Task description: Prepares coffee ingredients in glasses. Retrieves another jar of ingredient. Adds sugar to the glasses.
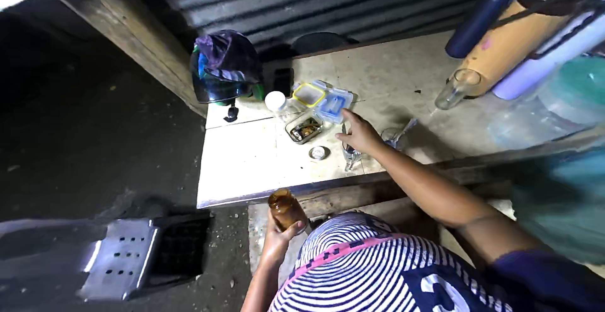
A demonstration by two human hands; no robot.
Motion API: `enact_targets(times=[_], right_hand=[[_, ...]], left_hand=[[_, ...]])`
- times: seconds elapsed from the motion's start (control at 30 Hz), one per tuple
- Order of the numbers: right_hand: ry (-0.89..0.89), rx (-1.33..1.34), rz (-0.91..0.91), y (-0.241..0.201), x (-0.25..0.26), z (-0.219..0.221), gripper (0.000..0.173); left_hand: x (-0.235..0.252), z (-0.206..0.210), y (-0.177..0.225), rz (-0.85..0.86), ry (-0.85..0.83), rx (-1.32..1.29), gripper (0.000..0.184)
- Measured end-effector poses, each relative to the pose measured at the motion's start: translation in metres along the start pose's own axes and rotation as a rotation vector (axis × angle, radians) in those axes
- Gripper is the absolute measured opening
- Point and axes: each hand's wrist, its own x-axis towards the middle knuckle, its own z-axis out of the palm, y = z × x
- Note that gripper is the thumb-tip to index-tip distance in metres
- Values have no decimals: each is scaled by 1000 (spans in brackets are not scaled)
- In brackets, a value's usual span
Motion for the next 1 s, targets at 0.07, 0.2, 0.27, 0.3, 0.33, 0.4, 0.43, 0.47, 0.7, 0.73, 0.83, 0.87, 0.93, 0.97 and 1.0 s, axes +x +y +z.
enact_targets(times=[0.07, 0.2, 0.27, 0.3, 0.33, 0.4, 0.43, 0.47, 0.7, 0.73, 0.83, 0.87, 0.93, 0.97, 1.0], right_hand=[[-201, -42, -53, 12, 22, 0, 53], [-123, -63, -429, 35, 8, -13, 22], [50, -43, -645, 47, -3, -24, 21], [102, -20, -699, 51, -7, -32, 21], [135, 22, -713, 53, -11, -40, 22], [190, 184, -679, 55, -14, -57, 26], [212, 287, -641, 54, -16, -66, 27], [229, 393, -596, 52, -19, -74, 26], [133, 918, -613, 18, -37, -140, 19], [107, 940, -636, 12, -40, -146, 19], [-9, 889, -762, -2, -52, -157, 22], [-35, 820, -834, -7, -55, -158, 22], [-48, 594, -1019, -16, -60, -155, 23], [-48, 476, -1131, -21, -63, -152, 24], [-51, 374, -1249, -25, -65, -148, 24]], left_hand=[[3, 30, 3, 35, 25, 24, 90], [9, 69, 4, 280, 79, 184, 94], [6, 80, 6, 523, 90, 263, 87], [4, 84, 10, 633, 82, 293, 82], [1, 88, 17, 711, 61, 313, 80], [2, 94, 33, 795, 40, 347, 80], [5, 97, 37, 810, 48, 350, 80], [8, 100, 37, 818, 70, 345, 80], [26, 107, 26, 726, 214, 354, 82], [28, 104, 28, 742, 192, 392, 81], [31, 102, 34, 759, 157, 539, 78], [31, 102, 38, 754, 161, 587, 76], [33, 104, 47, 761, 172, 667, 69], [32, 105, 52, 768, 169, 697, 68], [32, 107, 58, 768, 150, 719, 67]])
